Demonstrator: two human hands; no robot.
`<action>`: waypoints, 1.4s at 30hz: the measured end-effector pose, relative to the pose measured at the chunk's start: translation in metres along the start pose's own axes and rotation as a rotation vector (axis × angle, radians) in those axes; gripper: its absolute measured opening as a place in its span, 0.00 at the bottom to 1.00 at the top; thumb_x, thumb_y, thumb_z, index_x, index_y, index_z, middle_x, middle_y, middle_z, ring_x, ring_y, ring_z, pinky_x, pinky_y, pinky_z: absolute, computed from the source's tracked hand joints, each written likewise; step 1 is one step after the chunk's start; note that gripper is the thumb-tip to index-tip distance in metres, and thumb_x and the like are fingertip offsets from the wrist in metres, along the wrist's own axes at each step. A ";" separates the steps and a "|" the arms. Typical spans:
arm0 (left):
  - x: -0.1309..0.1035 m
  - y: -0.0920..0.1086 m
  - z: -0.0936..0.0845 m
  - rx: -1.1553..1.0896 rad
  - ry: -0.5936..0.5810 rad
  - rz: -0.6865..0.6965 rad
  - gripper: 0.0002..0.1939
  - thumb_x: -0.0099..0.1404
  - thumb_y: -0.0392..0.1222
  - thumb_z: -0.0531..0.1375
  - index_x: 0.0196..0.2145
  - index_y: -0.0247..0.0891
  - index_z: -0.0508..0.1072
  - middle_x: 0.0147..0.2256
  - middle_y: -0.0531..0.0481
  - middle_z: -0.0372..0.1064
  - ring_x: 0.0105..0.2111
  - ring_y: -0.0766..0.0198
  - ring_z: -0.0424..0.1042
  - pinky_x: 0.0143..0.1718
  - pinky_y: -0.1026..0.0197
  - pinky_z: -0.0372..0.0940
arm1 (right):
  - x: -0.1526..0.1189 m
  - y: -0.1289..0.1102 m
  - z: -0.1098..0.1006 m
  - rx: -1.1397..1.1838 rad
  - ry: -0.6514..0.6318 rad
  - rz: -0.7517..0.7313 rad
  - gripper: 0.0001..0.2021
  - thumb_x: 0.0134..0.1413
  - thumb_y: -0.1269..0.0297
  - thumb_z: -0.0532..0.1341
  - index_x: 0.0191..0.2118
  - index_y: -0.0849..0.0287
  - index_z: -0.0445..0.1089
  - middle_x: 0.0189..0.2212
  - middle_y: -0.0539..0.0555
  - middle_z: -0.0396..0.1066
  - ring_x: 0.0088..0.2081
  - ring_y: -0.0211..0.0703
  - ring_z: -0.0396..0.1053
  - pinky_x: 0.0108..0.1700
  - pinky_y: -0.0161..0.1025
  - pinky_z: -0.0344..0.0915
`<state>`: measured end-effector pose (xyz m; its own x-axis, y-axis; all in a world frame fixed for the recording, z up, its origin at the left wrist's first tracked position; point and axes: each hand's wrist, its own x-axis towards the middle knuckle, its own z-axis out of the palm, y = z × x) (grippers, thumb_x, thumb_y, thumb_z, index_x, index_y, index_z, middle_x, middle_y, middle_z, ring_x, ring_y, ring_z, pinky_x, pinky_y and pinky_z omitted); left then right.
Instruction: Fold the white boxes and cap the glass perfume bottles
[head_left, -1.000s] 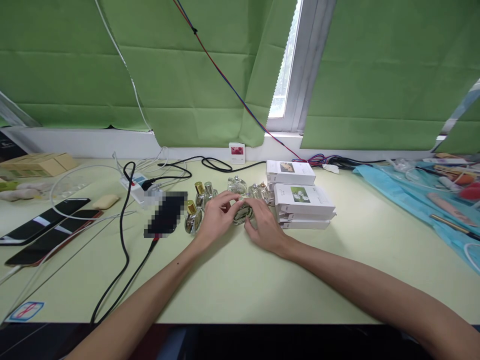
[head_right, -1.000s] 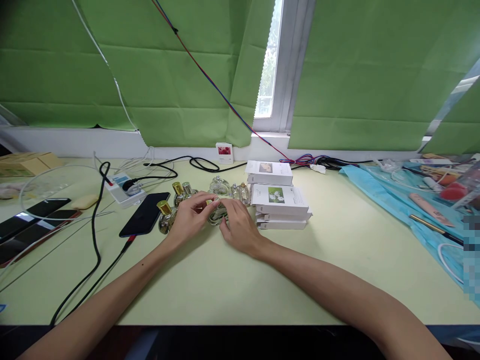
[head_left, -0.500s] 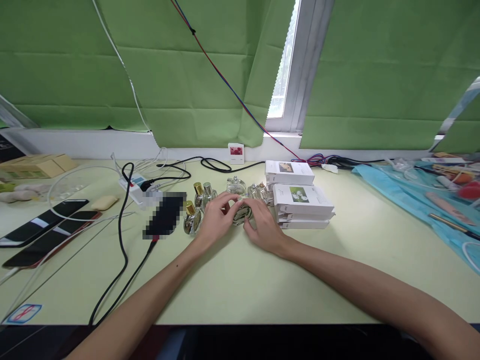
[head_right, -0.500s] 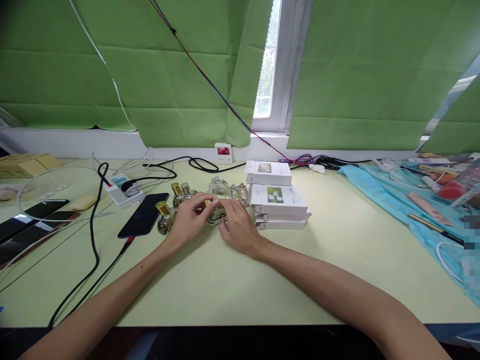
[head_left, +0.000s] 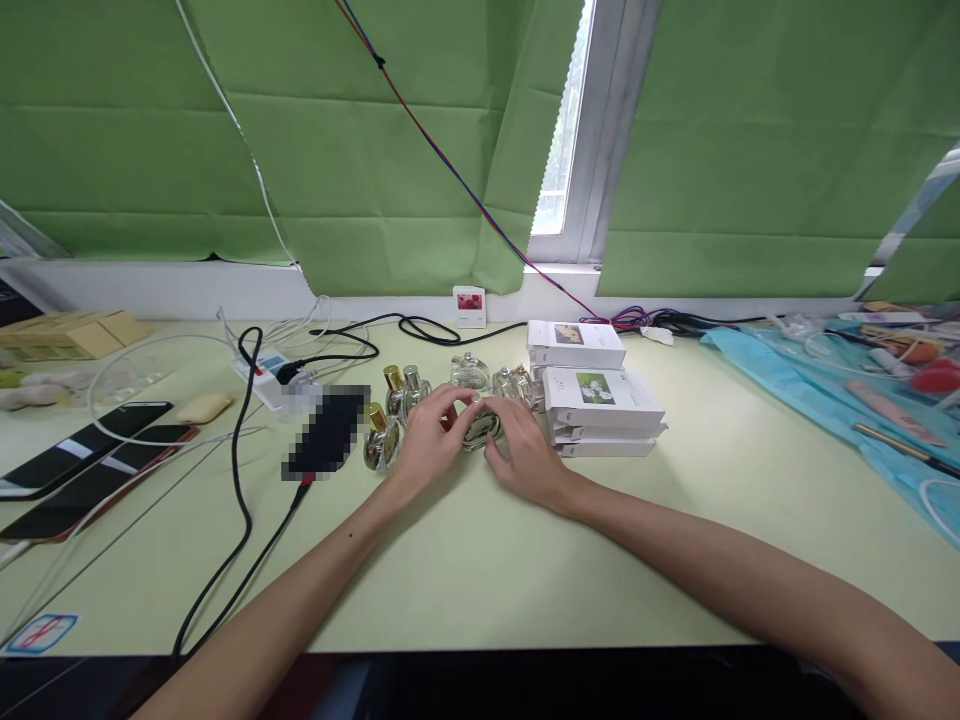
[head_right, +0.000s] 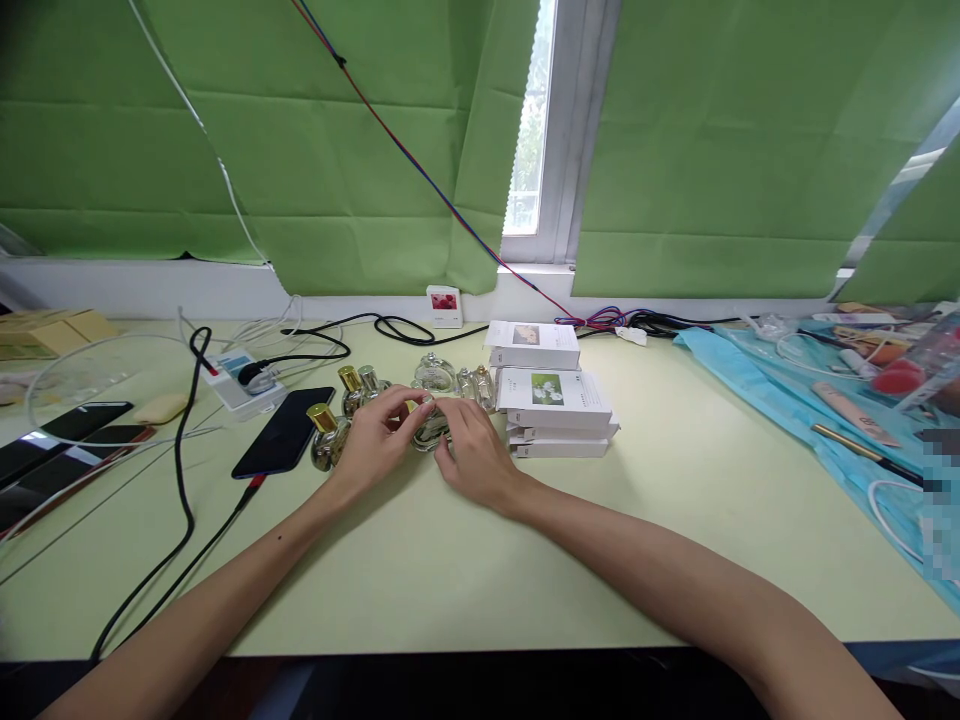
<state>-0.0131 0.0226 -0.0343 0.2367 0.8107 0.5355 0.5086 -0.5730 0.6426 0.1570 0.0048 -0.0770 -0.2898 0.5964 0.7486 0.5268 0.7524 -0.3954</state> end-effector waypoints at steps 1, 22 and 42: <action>0.000 0.000 0.000 -0.003 -0.001 -0.003 0.13 0.71 0.49 0.58 0.41 0.38 0.77 0.40 0.48 0.75 0.27 0.67 0.65 0.30 0.62 0.63 | 0.000 0.000 0.000 0.000 0.000 -0.001 0.25 0.58 0.77 0.55 0.61 0.59 0.60 0.54 0.63 0.70 0.57 0.55 0.67 0.60 0.56 0.68; -0.001 -0.002 0.000 -0.001 -0.001 -0.002 0.14 0.72 0.50 0.58 0.42 0.39 0.77 0.40 0.47 0.74 0.27 0.67 0.67 0.29 0.63 0.63 | 0.000 0.001 0.000 -0.003 0.004 -0.003 0.26 0.58 0.76 0.55 0.62 0.57 0.60 0.54 0.62 0.70 0.57 0.55 0.67 0.59 0.56 0.68; -0.001 -0.002 -0.001 0.006 -0.003 0.006 0.13 0.71 0.49 0.59 0.42 0.39 0.77 0.39 0.48 0.74 0.26 0.67 0.65 0.30 0.62 0.64 | 0.000 0.001 -0.001 0.006 -0.002 -0.007 0.26 0.57 0.77 0.55 0.61 0.58 0.60 0.54 0.62 0.70 0.57 0.55 0.67 0.59 0.54 0.69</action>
<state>-0.0150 0.0229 -0.0357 0.2424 0.8074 0.5378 0.5119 -0.5774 0.6360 0.1576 0.0053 -0.0768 -0.2954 0.5913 0.7504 0.5196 0.7586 -0.3932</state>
